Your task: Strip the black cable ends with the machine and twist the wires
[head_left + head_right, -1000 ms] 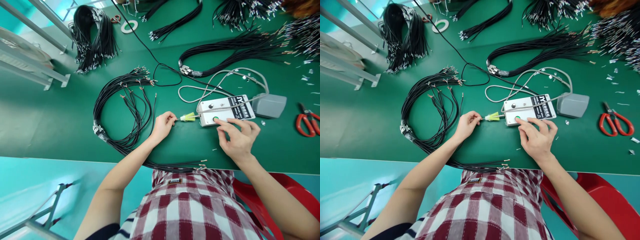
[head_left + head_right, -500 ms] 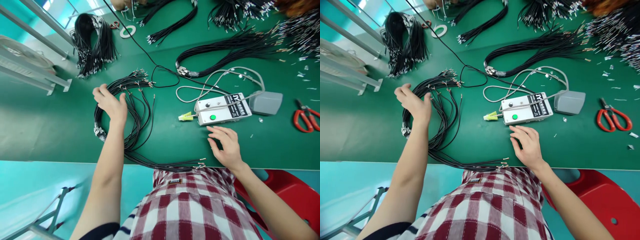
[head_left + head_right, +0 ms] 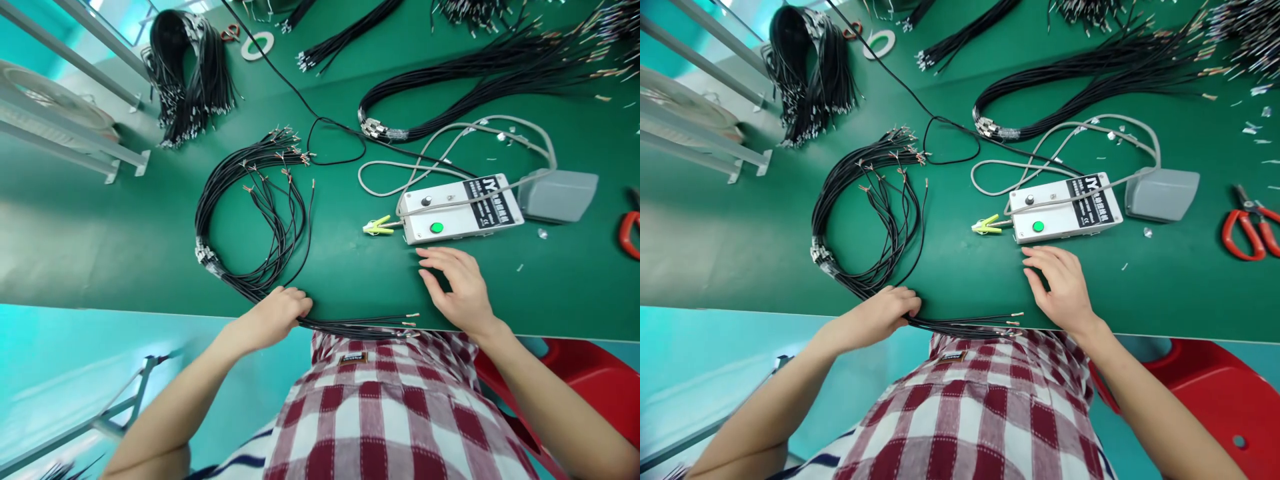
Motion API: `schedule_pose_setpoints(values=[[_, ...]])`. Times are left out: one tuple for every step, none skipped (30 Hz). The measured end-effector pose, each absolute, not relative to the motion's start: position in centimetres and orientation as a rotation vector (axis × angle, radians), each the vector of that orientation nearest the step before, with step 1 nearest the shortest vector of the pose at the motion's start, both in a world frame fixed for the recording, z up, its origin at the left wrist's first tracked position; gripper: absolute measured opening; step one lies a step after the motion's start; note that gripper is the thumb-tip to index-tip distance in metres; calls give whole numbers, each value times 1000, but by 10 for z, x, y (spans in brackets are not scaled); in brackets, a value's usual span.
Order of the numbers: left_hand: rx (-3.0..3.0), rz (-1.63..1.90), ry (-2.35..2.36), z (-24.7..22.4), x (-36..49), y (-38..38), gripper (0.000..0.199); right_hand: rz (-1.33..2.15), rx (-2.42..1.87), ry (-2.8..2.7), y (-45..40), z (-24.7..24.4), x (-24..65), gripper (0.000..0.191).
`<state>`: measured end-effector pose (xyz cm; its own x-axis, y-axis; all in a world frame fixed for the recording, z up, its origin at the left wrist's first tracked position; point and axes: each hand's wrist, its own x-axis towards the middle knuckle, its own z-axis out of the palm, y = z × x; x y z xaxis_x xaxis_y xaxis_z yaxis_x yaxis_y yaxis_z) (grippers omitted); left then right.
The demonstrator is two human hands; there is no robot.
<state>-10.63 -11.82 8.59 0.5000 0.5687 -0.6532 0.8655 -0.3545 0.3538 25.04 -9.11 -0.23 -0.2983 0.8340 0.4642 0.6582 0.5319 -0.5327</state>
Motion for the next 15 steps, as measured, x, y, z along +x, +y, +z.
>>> schedule_pose_setpoints(values=[[1966, -461, 1137, 83, -113, -115, 9, 329, -1203, -2046, -91, -2, 250, 20], [1860, -380, 1101, 80, -118, -111, 7, 355, -1203, -2036, -91, -1, 250, 19], [1761, -319, 1070, 78, -122, -109, 13, 396, -1204, -2018, -92, 0, 249, 18], [1686, -271, 1053, 77, -125, -107, 22, 453, -1208, -1990, -92, 2, 248, 17], [1637, -230, 1050, 76, -126, -105, 30, 524, -1213, -1955, -93, 4, 247, 16], [1611, -190, 1059, 75, -126, -105, 36, 607, -1222, -1918, -94, 6, 246, 16], [1597, -147, 1075, 75, -126, -105, 41, 696, -1233, -1883, -94, 9, 245, 15], [1590, -105, 1089, 74, -125, -105, 44, 784, -1245, -1850, -95, 11, 244, 15], [1579, -66, 1095, 74, -126, -106, 46, 866, -1256, -1821, -95, 14, 243, 15], [1560, -29, 1089, 73, -127, -107, 48, 936, -1266, -1795, -96, 16, 242, 15], [1538, 3, 1068, 73, -130, -107, 49, 998, -1272, -1772, -96, 18, 241, 15], [1517, 33, 1037, 72, -135, -108, 51, 1053, -1273, -1748, -96, 19, 240, 16], [1499, 62, 997, 72, -141, -108, 52, 1105, -1270, -1724, -96, 20, 240, 17], [1485, 92, 950, 73, -148, -108, 54, 1152, -1267, -1705, -96, 20, 239, 18], [1472, 122, 904, 74, -155, -109, 55, 1192, -1265, -1689, -95, 20, 239, 20]])
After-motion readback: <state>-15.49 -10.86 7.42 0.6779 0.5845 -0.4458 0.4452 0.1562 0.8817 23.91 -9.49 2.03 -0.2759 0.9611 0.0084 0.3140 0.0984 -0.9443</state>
